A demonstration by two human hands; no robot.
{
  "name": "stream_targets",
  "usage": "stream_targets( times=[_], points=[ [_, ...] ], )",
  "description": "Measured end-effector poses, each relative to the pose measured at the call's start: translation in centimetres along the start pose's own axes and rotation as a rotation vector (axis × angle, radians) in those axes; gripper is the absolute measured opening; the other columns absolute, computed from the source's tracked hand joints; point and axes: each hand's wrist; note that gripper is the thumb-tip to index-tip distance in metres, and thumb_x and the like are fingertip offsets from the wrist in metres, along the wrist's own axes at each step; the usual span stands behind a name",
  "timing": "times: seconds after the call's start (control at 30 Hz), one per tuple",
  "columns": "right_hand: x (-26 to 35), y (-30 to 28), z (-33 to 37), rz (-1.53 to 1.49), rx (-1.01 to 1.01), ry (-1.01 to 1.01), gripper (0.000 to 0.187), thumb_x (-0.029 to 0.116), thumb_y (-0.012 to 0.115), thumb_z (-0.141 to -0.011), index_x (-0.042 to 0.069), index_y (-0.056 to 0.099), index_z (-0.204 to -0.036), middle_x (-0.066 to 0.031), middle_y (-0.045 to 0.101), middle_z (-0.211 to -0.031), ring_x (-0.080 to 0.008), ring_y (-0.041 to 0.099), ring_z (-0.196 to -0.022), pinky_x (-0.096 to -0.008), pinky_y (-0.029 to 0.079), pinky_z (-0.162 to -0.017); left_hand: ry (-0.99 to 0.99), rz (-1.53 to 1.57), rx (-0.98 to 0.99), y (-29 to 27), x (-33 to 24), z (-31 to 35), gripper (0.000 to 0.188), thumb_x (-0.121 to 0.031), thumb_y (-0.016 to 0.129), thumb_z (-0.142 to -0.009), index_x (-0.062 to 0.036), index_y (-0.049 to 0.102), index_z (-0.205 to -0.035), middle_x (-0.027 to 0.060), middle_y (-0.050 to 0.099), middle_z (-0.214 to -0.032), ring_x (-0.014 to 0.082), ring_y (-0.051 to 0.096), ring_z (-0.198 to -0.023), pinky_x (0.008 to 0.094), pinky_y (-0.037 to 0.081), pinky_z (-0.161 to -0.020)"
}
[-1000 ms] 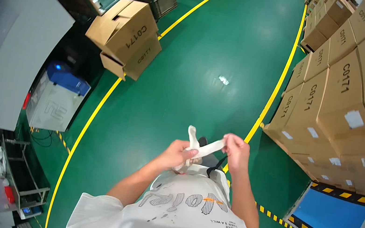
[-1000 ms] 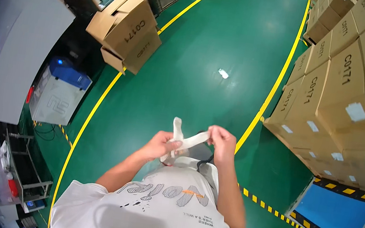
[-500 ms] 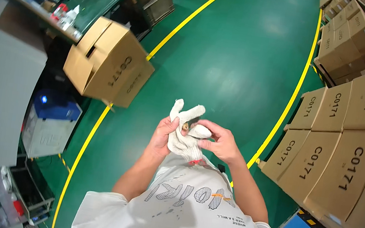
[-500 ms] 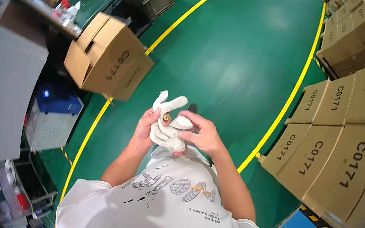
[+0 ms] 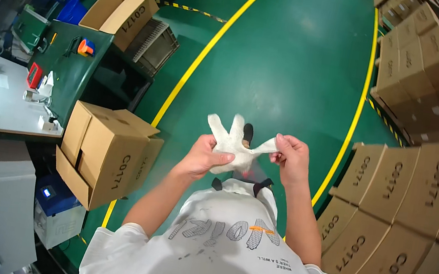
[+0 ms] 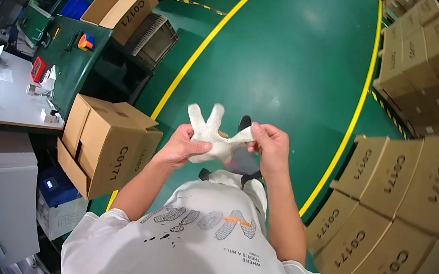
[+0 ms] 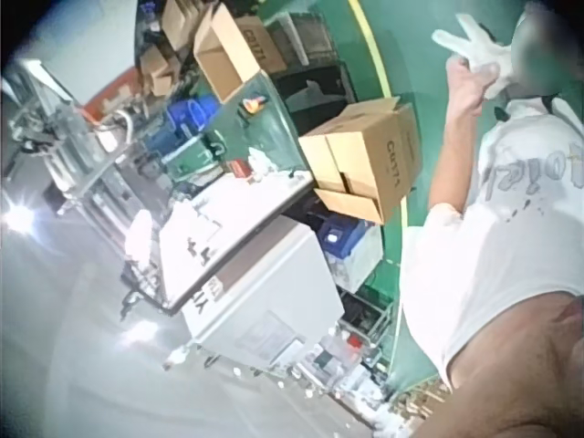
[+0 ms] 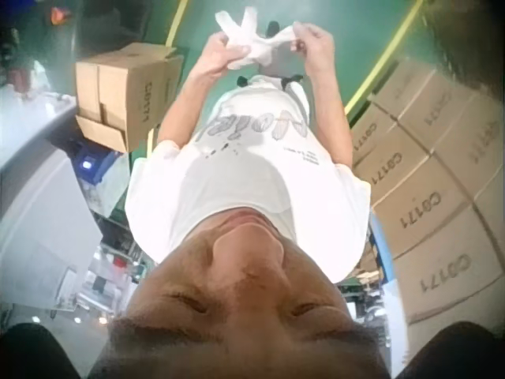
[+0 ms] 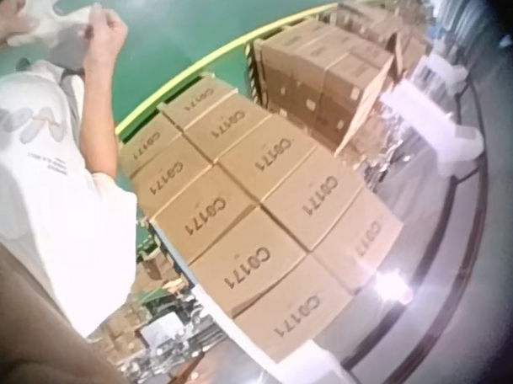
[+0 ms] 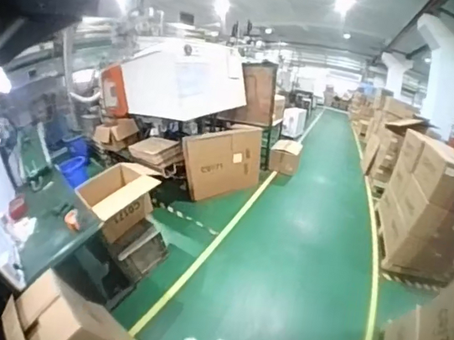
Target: The recorder uses a utility knife to cut fingers off a knit glove and then fits them over the ends of green plastic U-shaped handles to provide padding.
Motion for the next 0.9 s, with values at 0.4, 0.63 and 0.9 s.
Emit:
stream_targets(
  times=[0.4, 0.63, 0.9],
  points=[
    [11.1, 8.8, -31.2, 0.211, 0.249, 0.147, 0.015, 0.014, 0.066, -0.088, 0.000, 0.066, -0.090, -0.0013, 0.061, -0.072, -0.0085, 0.055, -0.060, -0.0215, 0.040, -0.052, 0.132, -0.015, -0.375, -8.8, -15.3, -19.9, 0.033, -0.005, 0.068, -0.082, 0.0035, 0.059, -0.113, 0.0097, 0.066, -0.106, 0.0179, 0.063, -0.095, 0.0323, 0.048, -0.086],
    [24.1, 20.5, -44.5, 0.847, 0.718, -0.818, 0.005, 0.003, 0.065, -0.078, -0.001, 0.067, -0.080, -0.0069, 0.063, -0.077, -0.0171, 0.057, -0.062, -0.0294, 0.047, -0.055, 0.365, 0.125, -0.380, -15.2, -26.4, -30.7, 0.030, -0.014, 0.072, -0.081, 0.0006, 0.062, -0.106, 0.0060, 0.066, -0.098, 0.0127, 0.062, -0.087, 0.0280, 0.048, -0.078],
    [38.3, 34.9, -58.4, 0.048, 1.579, -0.957, 0.035, 0.021, 0.064, -0.088, -0.004, 0.057, -0.111, -0.0176, 0.060, -0.096, -0.0309, 0.060, -0.084, -0.0357, 0.051, -0.073, 0.621, -0.060, -0.309, -20.6, -48.5, -42.0, 0.034, -0.020, 0.080, -0.073, 0.0020, 0.064, -0.093, 0.0092, 0.065, -0.089, 0.0165, 0.062, -0.079, 0.0298, 0.049, -0.071]
  ],
)
Point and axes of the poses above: each hand's wrist, its own z-axis away from the middle knuckle, its own y-axis out of the palm, x = y × z
